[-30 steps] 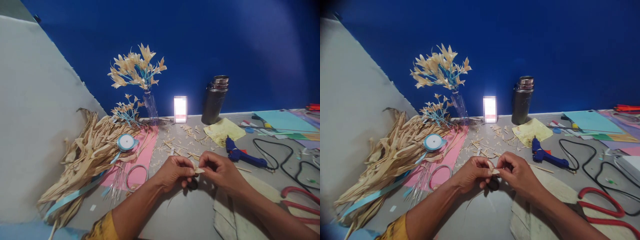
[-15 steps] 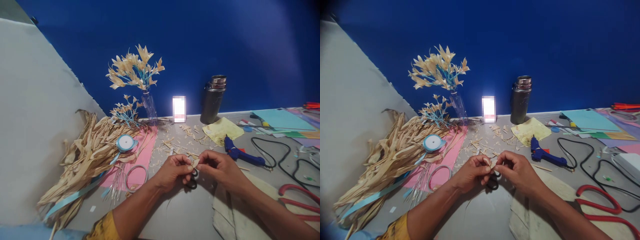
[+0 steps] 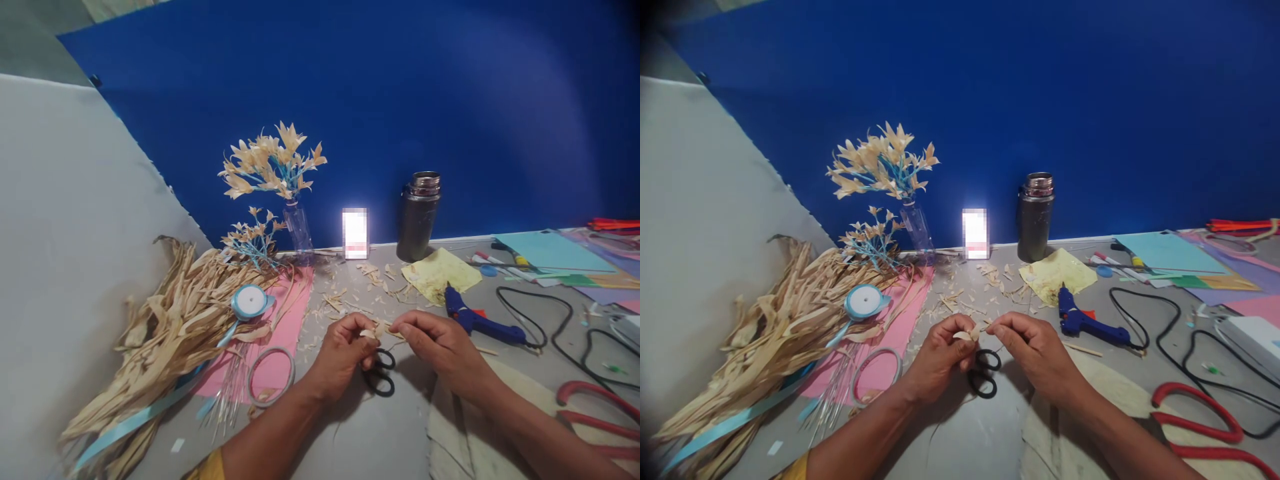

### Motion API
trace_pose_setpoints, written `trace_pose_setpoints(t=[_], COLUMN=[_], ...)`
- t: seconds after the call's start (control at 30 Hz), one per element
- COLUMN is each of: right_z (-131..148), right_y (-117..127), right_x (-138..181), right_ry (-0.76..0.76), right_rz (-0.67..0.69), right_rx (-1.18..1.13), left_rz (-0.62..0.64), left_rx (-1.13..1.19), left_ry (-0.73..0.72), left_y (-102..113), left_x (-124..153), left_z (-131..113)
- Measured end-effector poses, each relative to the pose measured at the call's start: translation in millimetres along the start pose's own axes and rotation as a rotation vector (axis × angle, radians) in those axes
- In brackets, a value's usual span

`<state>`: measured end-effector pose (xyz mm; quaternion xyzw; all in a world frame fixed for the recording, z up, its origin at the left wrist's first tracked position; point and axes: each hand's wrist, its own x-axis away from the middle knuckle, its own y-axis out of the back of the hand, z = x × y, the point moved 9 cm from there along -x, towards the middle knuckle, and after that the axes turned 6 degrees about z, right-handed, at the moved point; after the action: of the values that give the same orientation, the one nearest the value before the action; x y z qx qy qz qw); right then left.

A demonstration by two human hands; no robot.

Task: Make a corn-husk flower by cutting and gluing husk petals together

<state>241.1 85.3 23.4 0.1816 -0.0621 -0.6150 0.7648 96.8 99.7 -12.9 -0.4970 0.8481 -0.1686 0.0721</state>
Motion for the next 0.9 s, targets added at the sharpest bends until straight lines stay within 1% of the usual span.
trace_pose_setpoints(t=[0.1,0.2,0.27,0.4,0.5,0.57,0.63,0.77,0.9], right_z=[-1.0,-1.7,-0.4,-2.9,-5.8,-7.2,-10.7,-19.9,-19.3], right_y=[0.6,-6.3,-11.3,-10.7,-9.3,-3.2,8.9,41.7,81.5], right_x=[-1.8,-3.5,-4.0,-3.6,-3.1,-3.2,-3.2,-1.0,6.8], right_ry=[-0.001,-0.01,-0.002,-0.028,-0.071,-0.088,-0.101,-0.087,-0.007], right_rz=[-0.009,0.064,0.11,0.069,0.041,-0.014,-0.112,-0.302,-0.486], right_rx=[-0.072,-0.164,-0.174,-0.145,-0.16,-0.183,-0.229,-0.339,-0.315], left_rz=[-0.021,-0.031,-0.018,0.033,0.042,0.036,0.038,0.037,0.036], left_rx=[-0.031,-0.077,-0.099,-0.102,-0.036,0.036,0.1,0.175,0.218], left_ry=[-0.01,-0.023,-0.027,-0.009,0.025,0.043,0.052,0.055,0.09], left_y=[1.1,1.8,0.7,-5.9,-8.8,-8.6,-7.5,-2.3,1.1], left_x=[-0.3,-1.4,-2.1,-1.2,0.4,0.2,-1.7,-7.5,-8.6], left_z=[0.7,3.7,6.9,11.7,13.0,14.0,15.4,18.7,22.5])
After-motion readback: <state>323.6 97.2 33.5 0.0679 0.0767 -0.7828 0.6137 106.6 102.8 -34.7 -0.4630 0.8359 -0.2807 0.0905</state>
